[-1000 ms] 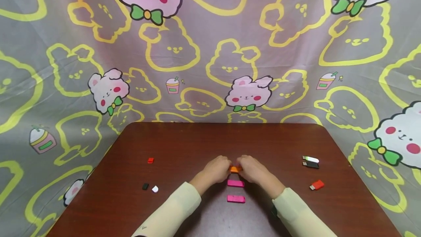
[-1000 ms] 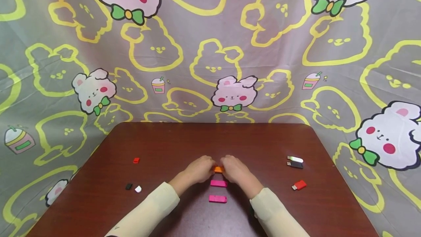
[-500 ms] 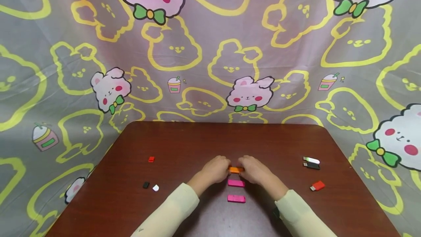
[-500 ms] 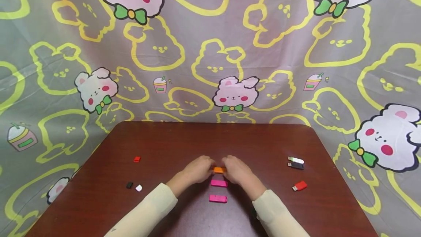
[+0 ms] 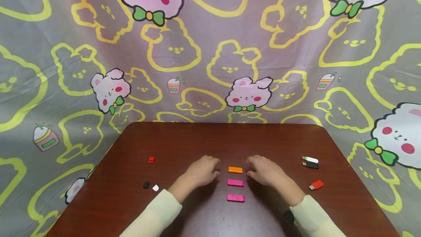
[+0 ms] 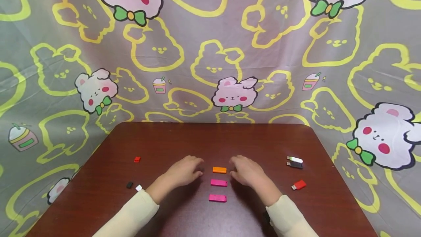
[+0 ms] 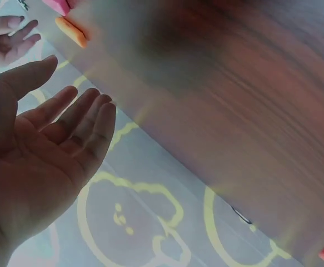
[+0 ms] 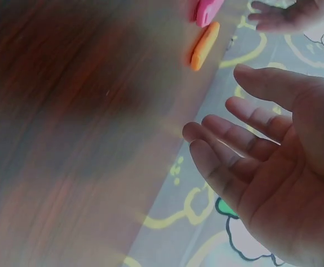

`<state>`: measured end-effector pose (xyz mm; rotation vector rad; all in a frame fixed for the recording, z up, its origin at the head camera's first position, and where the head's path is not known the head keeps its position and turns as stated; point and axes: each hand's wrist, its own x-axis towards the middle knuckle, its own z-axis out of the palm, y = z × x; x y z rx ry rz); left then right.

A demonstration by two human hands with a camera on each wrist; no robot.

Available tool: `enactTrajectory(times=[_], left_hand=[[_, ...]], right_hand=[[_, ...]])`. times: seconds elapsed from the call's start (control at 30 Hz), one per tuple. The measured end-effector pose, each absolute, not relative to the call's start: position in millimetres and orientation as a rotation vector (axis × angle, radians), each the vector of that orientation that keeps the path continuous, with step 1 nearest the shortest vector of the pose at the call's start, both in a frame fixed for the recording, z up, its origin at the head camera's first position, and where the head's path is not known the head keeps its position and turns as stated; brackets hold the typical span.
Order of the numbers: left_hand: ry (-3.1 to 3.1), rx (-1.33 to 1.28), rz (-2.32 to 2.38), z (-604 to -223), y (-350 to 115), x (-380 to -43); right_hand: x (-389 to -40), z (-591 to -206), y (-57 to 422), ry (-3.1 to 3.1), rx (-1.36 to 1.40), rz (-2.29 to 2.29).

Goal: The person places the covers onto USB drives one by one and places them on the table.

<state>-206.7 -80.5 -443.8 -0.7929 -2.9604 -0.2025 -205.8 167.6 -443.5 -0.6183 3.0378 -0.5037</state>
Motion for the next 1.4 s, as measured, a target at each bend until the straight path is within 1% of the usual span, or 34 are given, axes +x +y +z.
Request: enactTrajectory(times=[0.4, 0.73, 1.0, 1.4], left_hand=[[-2.939, -0.736, -0.244, -442.3, -122.6, -189.6], [-2.957, -0.713, -0.247, -441.5, -132.6, -183.8], [-2.941, -0.681, -0.260, -443.3, -145.5, -177.8], [-2.950, -0.575, -0.296, -443.9, -179.7, -166.9]], right_hand=[[-192.8, -440.7, 206.9, 3.060, -0.621, -0.469], [-190.2, -443.0, 223.7, 3.055, -0.592, -0.481], [-189.7, -443.0, 241.2, 3.125, -0.647, -0.514], [-194.3, -441.9, 271.7, 3.102, -0.522, -0.511]])
